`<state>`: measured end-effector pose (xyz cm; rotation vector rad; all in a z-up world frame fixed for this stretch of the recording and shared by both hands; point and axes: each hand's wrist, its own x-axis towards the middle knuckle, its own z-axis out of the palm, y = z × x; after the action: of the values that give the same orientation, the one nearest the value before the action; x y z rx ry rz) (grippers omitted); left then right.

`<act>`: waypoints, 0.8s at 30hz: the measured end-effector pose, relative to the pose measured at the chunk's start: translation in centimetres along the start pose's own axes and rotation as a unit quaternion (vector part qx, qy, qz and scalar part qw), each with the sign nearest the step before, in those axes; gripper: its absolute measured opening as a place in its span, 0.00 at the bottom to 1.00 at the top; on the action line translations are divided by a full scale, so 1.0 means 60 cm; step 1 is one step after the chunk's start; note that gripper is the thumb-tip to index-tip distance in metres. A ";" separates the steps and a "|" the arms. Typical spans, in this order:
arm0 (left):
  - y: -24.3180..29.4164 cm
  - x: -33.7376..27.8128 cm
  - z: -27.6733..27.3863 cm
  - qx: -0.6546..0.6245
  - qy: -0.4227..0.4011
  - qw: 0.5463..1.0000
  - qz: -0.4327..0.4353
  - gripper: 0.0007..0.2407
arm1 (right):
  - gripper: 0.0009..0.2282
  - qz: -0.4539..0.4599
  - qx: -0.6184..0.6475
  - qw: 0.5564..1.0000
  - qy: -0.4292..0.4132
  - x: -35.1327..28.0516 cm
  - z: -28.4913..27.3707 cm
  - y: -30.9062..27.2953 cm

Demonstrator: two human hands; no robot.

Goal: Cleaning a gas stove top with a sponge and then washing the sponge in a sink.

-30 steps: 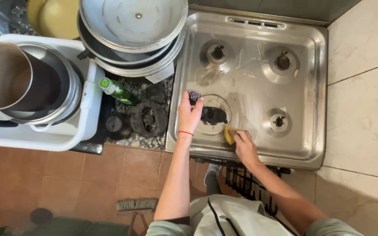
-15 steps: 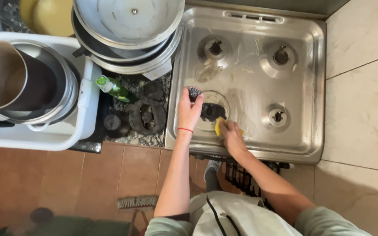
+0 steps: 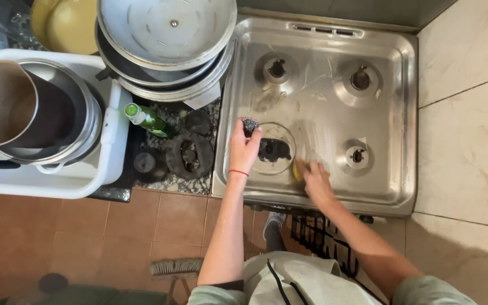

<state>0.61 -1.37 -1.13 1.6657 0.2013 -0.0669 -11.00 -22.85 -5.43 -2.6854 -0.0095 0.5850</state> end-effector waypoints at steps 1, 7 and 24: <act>0.001 0.002 -0.001 0.001 0.000 1.000 0.002 0.08 | 0.42 0.000 0.001 1.000 0.001 0.023 0.033 0.052; -0.007 0.003 -0.009 0.029 0.011 0.999 -0.025 0.08 | 0.30 0.025 0.065 0.977 0.201 0.130 -0.016 0.110; -0.037 0.012 -0.010 0.022 0.050 0.996 -0.077 0.08 | 0.12 -0.379 0.026 0.925 -0.006 0.351 0.011 -0.025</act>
<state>0.89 -0.54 -3.34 1.6965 0.4057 -0.1053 8.10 -19.34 -13.80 -2.3514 -0.9691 0.3347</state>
